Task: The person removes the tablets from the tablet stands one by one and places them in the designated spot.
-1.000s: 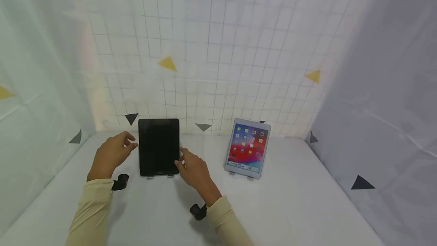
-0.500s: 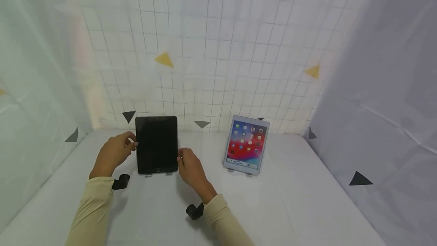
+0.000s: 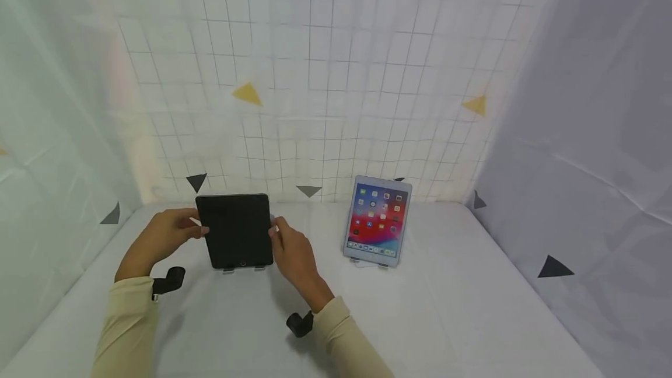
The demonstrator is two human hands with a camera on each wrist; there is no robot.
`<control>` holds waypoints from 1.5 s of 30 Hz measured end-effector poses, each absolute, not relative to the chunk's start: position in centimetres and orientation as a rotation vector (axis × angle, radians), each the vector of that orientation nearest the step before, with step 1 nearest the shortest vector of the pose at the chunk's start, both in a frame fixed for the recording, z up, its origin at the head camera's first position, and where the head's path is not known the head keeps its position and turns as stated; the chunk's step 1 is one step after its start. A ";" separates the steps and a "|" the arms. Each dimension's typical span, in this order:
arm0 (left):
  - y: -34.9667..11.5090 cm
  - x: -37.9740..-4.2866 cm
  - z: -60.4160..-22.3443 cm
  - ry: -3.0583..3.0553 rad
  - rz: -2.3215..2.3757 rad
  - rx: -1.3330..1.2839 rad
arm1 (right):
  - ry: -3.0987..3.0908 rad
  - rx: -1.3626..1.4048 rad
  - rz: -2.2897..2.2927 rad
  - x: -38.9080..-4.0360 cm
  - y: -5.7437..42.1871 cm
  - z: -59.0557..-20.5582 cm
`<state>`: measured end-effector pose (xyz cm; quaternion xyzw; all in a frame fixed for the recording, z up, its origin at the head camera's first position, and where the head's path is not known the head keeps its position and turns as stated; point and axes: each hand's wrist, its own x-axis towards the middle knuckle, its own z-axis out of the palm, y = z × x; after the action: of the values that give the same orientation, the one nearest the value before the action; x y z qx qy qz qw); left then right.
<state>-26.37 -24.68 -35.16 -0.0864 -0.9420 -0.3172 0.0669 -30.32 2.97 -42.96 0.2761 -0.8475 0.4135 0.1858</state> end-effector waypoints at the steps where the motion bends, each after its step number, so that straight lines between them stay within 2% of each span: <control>1: -24.7 -26.2 -35.1 -2.846 -0.977 -0.273 | -2.363 0.784 1.162 -30.3 3.0 -42.8; 9: -23.9 -24.6 -33.2 -2.769 -0.961 -0.390 | -2.255 0.845 1.216 -29.5 4.5 -40.0; 18: -22.2 -25.0 -32.4 -2.793 -1.125 -0.582 | -2.363 0.777 1.453 -28.7 6.4 -37.3; 29: -21.8 -26.3 -35.2 -3.034 -1.308 -0.623 | -2.903 0.933 1.578 -29.4 7.8 -39.1; 36: -21.7 -26.9 -36.9 -3.256 -1.162 -0.556 | -3.167 0.893 1.659 -29.1 7.6 -40.2; 40: -21.2 -27.2 -37.7 -3.333 -1.021 -0.480 | -3.256 0.885 1.542 -29.0 7.4 -40.7; 45: -20.5 -27.7 -38.8 -3.382 -0.884 -0.382 | -3.325 0.942 1.107 -29.1 7.2 -41.3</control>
<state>-27.75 -20.47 -38.75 -0.1067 -0.9449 -0.2468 -0.1865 -29.13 7.23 -41.31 0.2520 -0.8892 0.2960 -0.2413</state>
